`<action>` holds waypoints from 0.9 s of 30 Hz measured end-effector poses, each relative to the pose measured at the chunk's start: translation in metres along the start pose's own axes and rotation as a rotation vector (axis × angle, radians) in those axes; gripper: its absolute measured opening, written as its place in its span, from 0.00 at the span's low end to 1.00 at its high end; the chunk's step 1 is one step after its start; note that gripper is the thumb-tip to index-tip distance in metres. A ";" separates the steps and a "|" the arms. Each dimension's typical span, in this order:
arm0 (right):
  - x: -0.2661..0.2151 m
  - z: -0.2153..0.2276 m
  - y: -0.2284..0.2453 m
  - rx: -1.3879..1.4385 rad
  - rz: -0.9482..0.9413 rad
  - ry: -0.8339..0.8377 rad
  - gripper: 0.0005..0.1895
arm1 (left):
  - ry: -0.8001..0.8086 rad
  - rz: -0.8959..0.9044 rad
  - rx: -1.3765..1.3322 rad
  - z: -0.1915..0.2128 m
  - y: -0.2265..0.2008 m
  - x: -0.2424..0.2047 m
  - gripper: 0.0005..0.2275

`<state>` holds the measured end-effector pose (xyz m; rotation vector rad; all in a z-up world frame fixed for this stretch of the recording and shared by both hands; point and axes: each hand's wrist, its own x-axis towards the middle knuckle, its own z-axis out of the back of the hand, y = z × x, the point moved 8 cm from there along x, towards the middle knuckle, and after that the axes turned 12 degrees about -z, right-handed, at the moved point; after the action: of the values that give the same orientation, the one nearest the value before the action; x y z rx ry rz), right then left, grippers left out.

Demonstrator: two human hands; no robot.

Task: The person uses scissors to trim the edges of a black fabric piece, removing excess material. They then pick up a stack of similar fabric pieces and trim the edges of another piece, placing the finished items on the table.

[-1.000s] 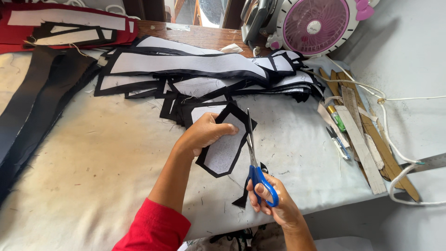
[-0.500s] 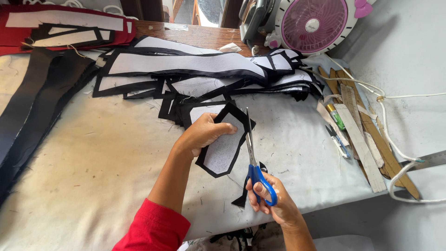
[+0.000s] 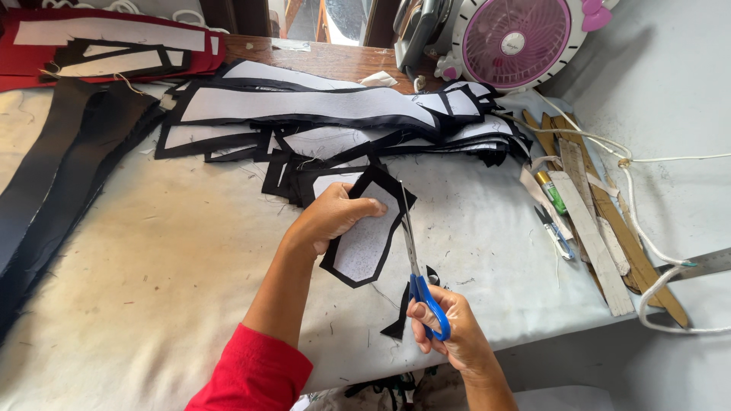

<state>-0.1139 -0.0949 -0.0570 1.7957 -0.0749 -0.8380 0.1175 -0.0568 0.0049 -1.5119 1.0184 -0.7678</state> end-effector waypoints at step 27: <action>0.023 0.042 0.027 0.483 0.414 -0.548 0.12 | -0.043 -0.026 -0.197 -0.045 0.046 0.003 0.18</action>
<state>-0.1118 -0.1497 -0.0522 1.8343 -1.0437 -1.0365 0.0697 -0.0802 -0.0320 -1.7054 1.0688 -0.6658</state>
